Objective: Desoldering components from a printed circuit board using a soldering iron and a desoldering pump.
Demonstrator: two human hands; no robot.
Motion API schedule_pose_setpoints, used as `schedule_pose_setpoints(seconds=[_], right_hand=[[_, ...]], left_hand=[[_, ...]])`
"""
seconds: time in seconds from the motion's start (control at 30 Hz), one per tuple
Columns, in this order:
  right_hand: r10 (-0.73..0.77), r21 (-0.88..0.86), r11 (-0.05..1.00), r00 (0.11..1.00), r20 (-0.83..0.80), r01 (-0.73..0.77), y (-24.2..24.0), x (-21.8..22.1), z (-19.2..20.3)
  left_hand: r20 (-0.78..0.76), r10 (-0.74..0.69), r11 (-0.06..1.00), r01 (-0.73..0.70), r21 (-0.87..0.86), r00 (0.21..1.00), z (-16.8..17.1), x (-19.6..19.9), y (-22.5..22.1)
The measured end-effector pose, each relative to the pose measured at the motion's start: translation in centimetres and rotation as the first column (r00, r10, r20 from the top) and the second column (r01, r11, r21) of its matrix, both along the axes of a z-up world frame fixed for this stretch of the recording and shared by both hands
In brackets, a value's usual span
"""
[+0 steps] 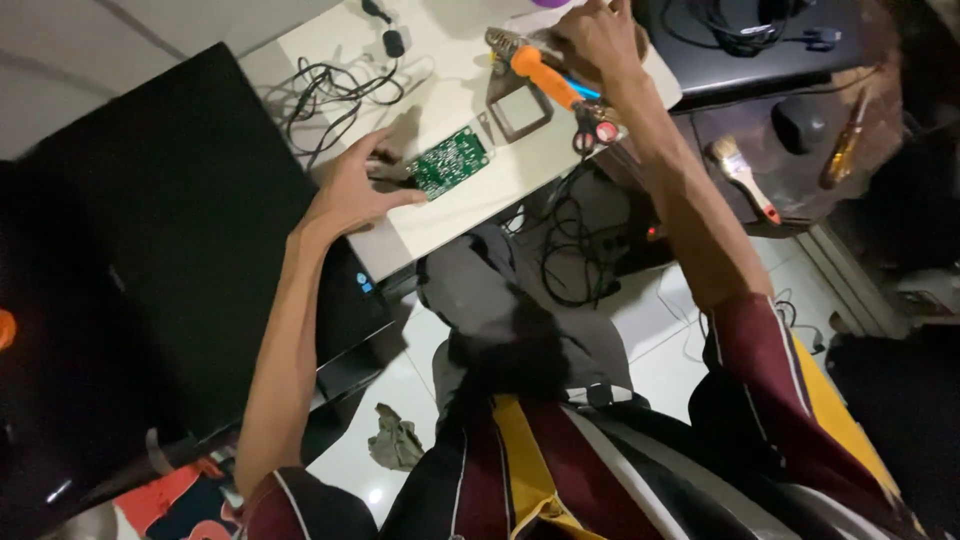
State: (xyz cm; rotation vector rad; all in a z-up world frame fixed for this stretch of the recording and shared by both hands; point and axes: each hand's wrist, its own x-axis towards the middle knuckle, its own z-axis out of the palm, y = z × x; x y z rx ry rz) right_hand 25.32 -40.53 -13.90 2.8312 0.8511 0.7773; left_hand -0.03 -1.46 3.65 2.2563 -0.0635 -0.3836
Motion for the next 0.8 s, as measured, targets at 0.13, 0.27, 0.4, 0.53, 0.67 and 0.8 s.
schedule_pose_setpoints(seconds=[0.13,0.27,0.4,0.53,0.67,0.8], right_hand=[[0.120,0.154,0.979,0.989,0.091,-0.133,-0.3,0.4,0.5],[0.333,0.432,0.864,0.937,-0.107,-0.258,-1.6,1.1,-0.5],[0.791,0.705,-0.467,0.104,0.603,-0.534,-4.8,3.4,-3.7],[0.339,0.825,0.182,0.822,0.458,-0.535,-3.4,-14.3,6.9],[0.157,0.957,0.166,0.965,0.211,-0.236,5.7,-27.8,18.3],[0.328,0.969,0.247,0.942,-0.069,-0.015,11.4,-32.8,17.5]], left_hand=[[0.163,-0.062,0.993,0.077,-0.090,0.985,-3.5,1.0,1.9],[0.316,-0.070,0.954,0.155,-0.255,0.946,-3.0,0.8,2.2],[0.472,-0.017,0.950,0.161,-0.266,0.881,-1.9,0.1,2.0],[0.536,0.050,0.924,0.165,-0.346,0.843,-2.0,0.1,1.6],[0.410,0.100,0.805,0.169,-0.569,0.906,-2.2,-0.2,1.0],[0.328,-0.035,0.708,0.255,-0.658,0.944,-2.0,-0.3,0.5]])
